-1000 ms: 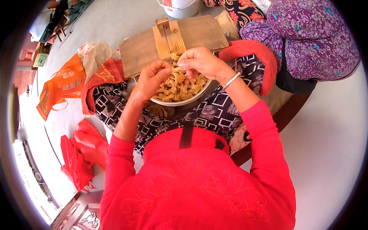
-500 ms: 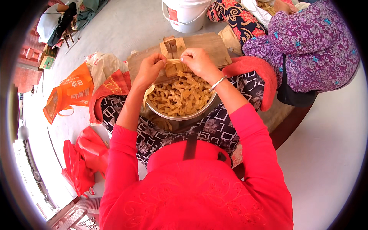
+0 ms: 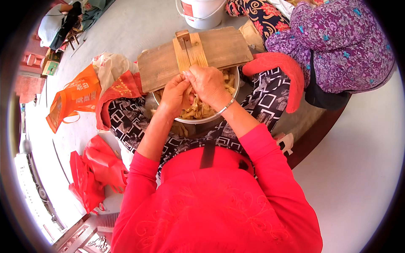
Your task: The person shapes strips of dough by placing them on a wooden board and using a wooden press to roll them before returning them to a bowl.
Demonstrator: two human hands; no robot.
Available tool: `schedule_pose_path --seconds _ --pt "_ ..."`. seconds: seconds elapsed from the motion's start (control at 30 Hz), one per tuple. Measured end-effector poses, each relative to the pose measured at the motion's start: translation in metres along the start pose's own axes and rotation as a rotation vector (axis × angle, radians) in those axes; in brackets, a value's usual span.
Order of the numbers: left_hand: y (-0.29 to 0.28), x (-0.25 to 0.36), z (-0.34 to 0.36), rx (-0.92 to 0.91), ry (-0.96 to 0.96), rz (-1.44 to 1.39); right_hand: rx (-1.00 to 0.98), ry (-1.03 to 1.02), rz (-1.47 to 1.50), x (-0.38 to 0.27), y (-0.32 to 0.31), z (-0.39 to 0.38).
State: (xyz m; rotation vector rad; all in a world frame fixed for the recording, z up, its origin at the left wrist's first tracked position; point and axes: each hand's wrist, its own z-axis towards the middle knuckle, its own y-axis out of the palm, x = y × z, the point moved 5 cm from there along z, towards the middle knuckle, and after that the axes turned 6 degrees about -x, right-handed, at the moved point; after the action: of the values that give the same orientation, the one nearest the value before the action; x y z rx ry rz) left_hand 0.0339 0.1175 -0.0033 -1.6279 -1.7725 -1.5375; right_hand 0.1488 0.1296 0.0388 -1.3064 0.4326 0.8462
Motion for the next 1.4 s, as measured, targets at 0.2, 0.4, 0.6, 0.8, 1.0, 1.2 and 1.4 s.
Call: schedule_pose_path --seconds 0.2,0.4,0.6,0.8,1.0,1.2,1.4 --pt "-0.022 -0.008 -0.012 -0.204 -0.040 0.249 -0.105 -0.073 -0.075 0.016 -0.009 -0.010" --pt "-0.022 0.014 -0.020 -0.036 0.315 0.792 -0.738 0.513 0.980 -0.025 0.019 -0.071" --pt "0.018 0.001 -0.044 -0.118 0.295 0.279 -0.163 0.226 0.913 -0.013 -0.001 -0.047" --pt "0.026 -0.014 -0.036 -0.223 0.125 -0.005 0.150 -0.071 0.136 -0.010 -0.008 -0.041" --pt "-0.001 -0.052 -0.038 -0.228 -0.051 -0.036 0.105 -0.062 -0.061 -0.012 -0.009 -0.057" --pt "-0.001 -0.024 -0.067 0.099 0.597 1.355 -0.262 0.219 0.215 0.025 0.027 -0.090" --pt "0.014 -0.017 -0.069 0.138 0.853 1.273 -0.370 0.558 1.022 0.028 0.038 -0.099"
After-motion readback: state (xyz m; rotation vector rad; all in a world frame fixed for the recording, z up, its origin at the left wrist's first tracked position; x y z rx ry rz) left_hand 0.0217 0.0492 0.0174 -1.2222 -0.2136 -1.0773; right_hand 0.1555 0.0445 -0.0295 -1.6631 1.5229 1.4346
